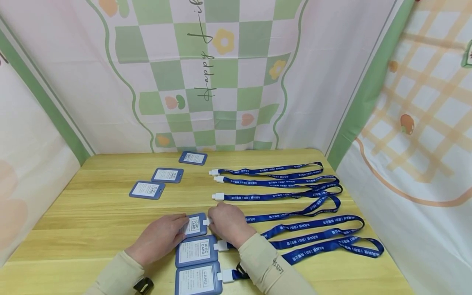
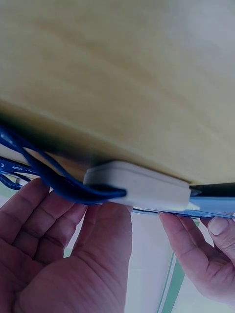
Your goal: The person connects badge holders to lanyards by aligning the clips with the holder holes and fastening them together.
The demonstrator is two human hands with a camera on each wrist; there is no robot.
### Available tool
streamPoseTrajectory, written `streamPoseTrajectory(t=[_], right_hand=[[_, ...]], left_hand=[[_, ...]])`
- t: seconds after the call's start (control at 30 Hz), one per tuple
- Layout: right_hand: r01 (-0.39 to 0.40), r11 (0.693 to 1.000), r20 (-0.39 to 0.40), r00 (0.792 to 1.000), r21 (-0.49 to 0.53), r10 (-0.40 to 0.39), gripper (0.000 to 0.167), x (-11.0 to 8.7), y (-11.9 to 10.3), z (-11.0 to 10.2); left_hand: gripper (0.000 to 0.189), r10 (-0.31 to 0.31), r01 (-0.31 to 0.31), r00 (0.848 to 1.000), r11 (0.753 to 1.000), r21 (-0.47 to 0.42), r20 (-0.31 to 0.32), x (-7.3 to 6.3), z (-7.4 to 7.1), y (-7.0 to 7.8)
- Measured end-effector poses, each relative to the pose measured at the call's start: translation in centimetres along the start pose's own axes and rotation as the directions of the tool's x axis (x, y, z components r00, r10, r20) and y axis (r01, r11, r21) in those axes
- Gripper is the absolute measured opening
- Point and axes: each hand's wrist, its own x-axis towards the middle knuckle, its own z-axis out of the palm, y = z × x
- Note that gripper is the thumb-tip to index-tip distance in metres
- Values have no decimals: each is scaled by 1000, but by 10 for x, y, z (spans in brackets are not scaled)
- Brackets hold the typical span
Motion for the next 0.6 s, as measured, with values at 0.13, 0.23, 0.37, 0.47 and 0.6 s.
streamPoseTrajectory(t=[0.13,0.23,0.37,0.47,0.6], right_hand=[[-7,1000,5,1000,4,7,8,0,0,0],[-11,1000,5,1000,4,11,9,0,-1,1],[-9,1000,1,1000,-1,9,9,0,-1,1],[-7,1000,0,1000,-4,7,8,-1,-1,1],[-9,1000,2,1000,-2,9,8,0,0,1]], left_hand=[[44,4,-4,1000,1000,3,-9,0,1,0],[43,9,-9,1000,1000,5,-16,0,2,-1],[43,12,-12,1000,1000,6,-18,0,3,-1],[43,11,-11,1000,1000,5,-18,0,4,-2],[43,4,-4,1000,1000,4,-16,0,3,-1]])
